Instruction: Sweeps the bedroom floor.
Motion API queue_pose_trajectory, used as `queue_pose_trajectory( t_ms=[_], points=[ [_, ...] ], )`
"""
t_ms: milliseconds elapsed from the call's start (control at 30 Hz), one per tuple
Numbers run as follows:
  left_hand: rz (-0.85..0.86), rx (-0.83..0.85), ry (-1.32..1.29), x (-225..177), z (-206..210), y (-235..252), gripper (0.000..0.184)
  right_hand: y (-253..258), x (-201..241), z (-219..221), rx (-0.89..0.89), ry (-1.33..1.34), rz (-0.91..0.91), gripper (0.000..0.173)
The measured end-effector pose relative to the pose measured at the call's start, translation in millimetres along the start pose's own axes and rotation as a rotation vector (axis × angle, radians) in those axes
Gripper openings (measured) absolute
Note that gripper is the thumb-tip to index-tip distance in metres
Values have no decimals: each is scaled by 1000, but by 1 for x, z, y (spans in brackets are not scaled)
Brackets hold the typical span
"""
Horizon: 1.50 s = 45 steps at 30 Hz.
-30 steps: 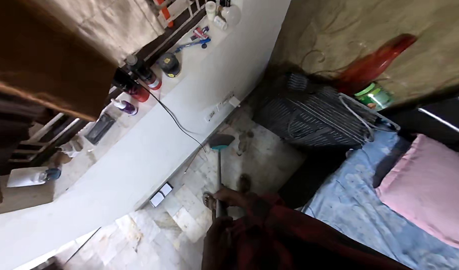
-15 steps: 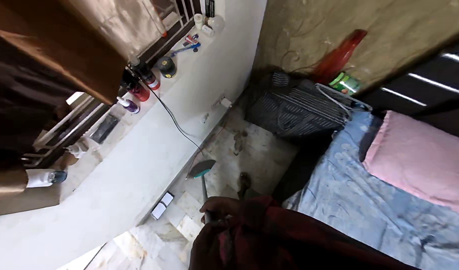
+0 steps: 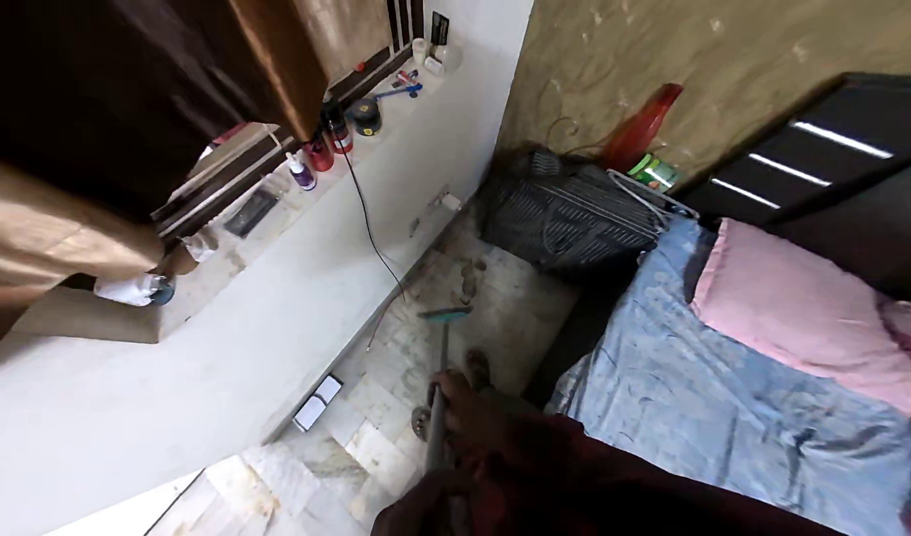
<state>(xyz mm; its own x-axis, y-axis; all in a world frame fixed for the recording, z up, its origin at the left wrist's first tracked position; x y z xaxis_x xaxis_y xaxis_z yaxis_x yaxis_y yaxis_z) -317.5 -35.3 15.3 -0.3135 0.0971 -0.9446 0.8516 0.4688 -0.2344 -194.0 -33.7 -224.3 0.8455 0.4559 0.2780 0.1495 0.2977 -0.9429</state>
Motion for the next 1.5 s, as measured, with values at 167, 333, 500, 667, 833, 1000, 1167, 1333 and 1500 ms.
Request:
queue_pose_trajectory(
  t_ms=[167, 333, 500, 667, 833, 1000, 1167, 1333, 1500],
  points=[
    [137, -183, -72, 44, 8, 25, 32, 10, 33, -48, -62, 62, -138, 22],
    [142, -34, -23, 120, 55, 78, 41, 30, 39, -84, -43, 75, -207, 24],
    [-136, -121, 58, 170, 77, 94, 51, 44, 13, -75, -21, -203, 41, 28],
    [-158, -399, 94, 149, 59, 59, 36, 58, -18, -53, 184, -576, 220, 31],
    [-226, -538, 292, 100, 35, 36, 30, 44, -30, -21, 336, -658, 254, 29],
    [-234, -494, 546, 37, 44, 51, 33, 38, -26, -22, 365, -688, 281, 17],
    [-43, -439, 581, -5, 55, 61, 29, 19, -9, -32, 316, -515, 246, 4],
    [265, -410, 228, -31, 50, 54, 27, -9, 17, -57, 106, -277, 188, 12],
    [228, -126, 84, 26, 78, 88, 24, 10, 52, -108, -85, -274, 43, 18]
  ],
)
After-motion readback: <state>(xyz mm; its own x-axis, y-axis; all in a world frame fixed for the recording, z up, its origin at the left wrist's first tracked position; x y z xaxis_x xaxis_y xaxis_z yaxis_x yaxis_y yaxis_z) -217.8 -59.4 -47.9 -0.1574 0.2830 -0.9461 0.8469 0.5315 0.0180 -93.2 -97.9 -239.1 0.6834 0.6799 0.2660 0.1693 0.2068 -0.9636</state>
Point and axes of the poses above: each hand's wrist, its own y-axis towards the middle knuckle, its own z-axis out of the palm, x = y × z, the point moved 8 cm from there along y, towards the middle knuckle, and after that the axes turned 5 degrees about z, right-handed, at the moved point
